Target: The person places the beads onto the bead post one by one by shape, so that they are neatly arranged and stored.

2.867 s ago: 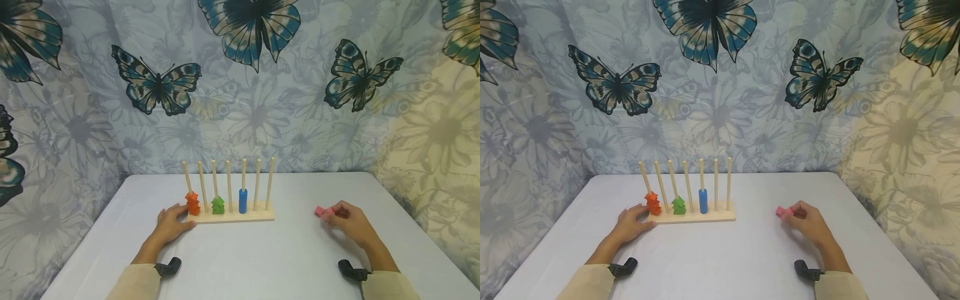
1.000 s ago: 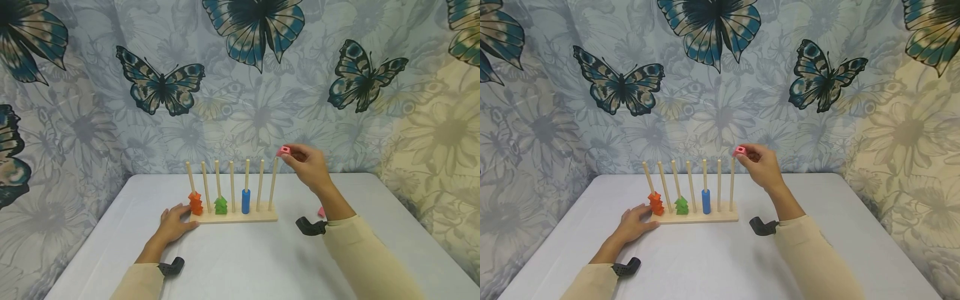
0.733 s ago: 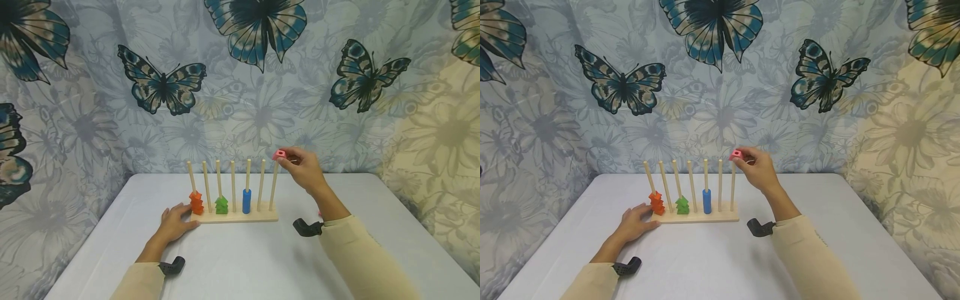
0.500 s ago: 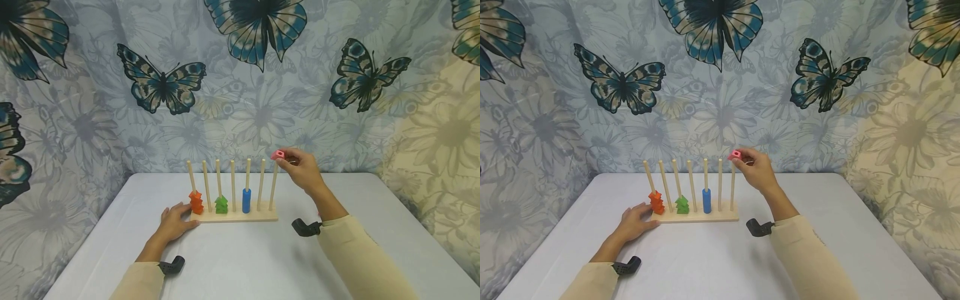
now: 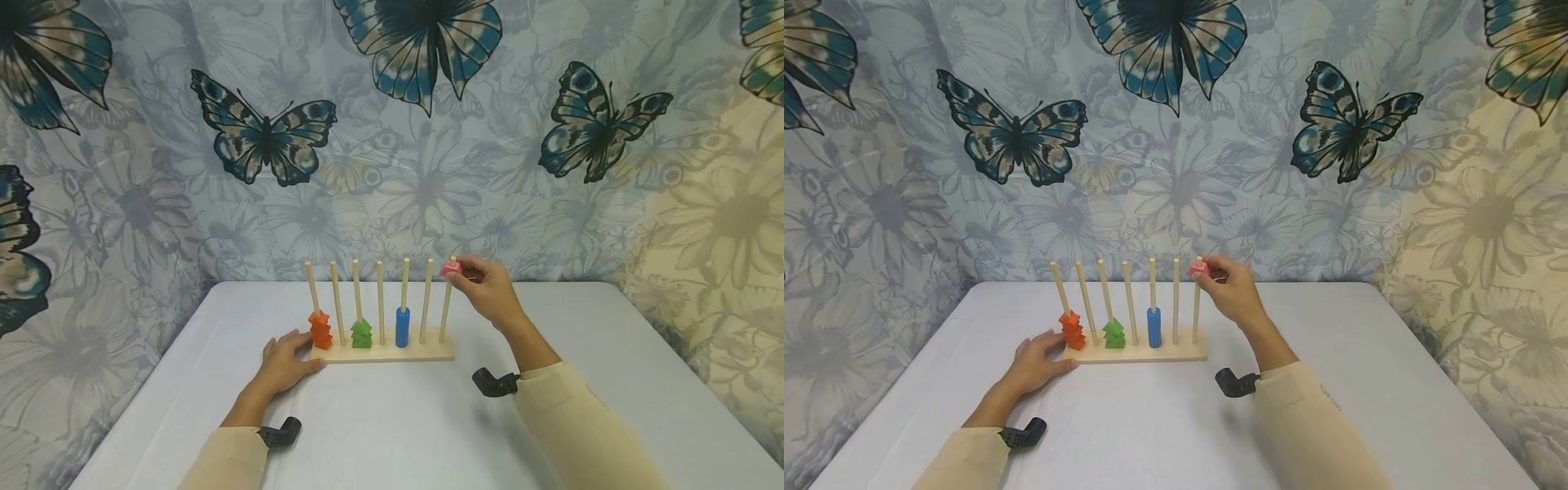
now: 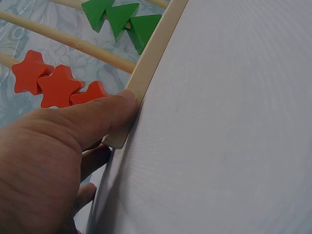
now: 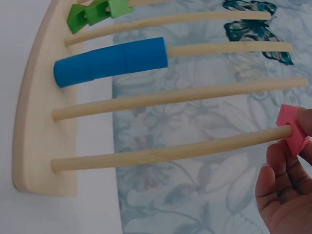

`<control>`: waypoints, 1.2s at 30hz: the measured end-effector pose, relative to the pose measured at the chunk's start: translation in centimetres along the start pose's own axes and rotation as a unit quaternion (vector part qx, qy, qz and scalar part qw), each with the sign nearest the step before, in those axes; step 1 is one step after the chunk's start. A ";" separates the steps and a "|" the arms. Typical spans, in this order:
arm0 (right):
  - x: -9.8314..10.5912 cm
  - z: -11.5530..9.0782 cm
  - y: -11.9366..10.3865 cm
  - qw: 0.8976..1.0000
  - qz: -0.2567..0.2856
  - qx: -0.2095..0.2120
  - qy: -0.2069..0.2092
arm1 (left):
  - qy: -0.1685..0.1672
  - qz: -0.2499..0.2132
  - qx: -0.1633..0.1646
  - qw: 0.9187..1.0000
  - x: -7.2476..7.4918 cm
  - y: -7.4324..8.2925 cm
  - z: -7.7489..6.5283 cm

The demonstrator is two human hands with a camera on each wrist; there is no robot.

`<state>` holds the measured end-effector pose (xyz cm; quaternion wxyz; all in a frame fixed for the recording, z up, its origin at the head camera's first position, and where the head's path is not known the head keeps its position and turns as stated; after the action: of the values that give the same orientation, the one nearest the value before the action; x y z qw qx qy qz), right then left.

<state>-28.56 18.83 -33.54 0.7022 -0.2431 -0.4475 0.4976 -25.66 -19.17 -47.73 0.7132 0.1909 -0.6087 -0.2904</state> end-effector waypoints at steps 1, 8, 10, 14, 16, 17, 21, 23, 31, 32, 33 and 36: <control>-0.1 -0.1 0.2 1.000 0.002 -0.002 0.000 | -0.001 0.000 0.001 1.000 0.0 0.0 0.0; -1.0 -1.0 1.7 1.000 0.011 0.001 0.005 | -0.004 0.001 0.010 1.000 0.0 -0.2 0.0; -1.3 -1.3 2.1 1.000 0.003 -0.004 0.004 | -0.003 0.003 0.010 1.000 0.0 -0.2 0.0; -1.7 -2.1 3.1 1.000 -0.013 -0.021 0.004 | -0.003 0.001 0.008 1.000 0.1 0.0 0.0; -1.9 -2.4 3.7 1.000 -0.010 -0.026 0.003 | -0.004 -0.001 0.007 1.000 0.1 0.1 -0.1; -2.0 -2.5 4.0 1.000 -0.007 -0.028 0.003 | -0.005 -0.002 0.007 1.000 0.1 0.2 -0.1; -2.3 -3.2 5.1 0.999 -0.008 -0.039 -0.003 | -0.004 -0.002 0.002 1.000 0.1 0.3 -0.2; -2.5 -3.5 5.5 0.999 -0.015 -0.047 -0.008 | -0.004 -0.001 0.001 1.000 0.1 0.3 -0.2; -3.3 -4.6 7.1 0.997 -0.024 -0.063 -0.022 | -0.005 -0.002 0.006 1.000 0.1 0.4 -0.2; -3.4 -4.7 7.3 0.997 -0.029 -0.064 -0.026 | -0.005 -0.001 0.007 1.000 0.1 0.4 -0.1; -3.4 -4.8 7.5 0.997 -0.031 -0.069 -0.030 | -0.005 -0.001 0.008 1.000 0.1 0.4 -0.1; -3.7 -5.0 8.1 0.994 -0.047 -0.084 -0.044 | -0.006 0.000 0.009 1.000 0.2 0.4 -0.1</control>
<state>-28.49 19.08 -43.77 0.6817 -0.2579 -0.5287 0.4350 -25.45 -18.98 -47.37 0.7079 0.1960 -0.6154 -0.2860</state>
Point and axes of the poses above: each hand's wrist, its own z-axis towards the middle knuckle, its own x-axis out of the back of the hand, y = z × x, the point moved 2 cm from there along z, towards the middle knuckle, and after that the axes turned 3 degrees about y, right-handed, at the moved point
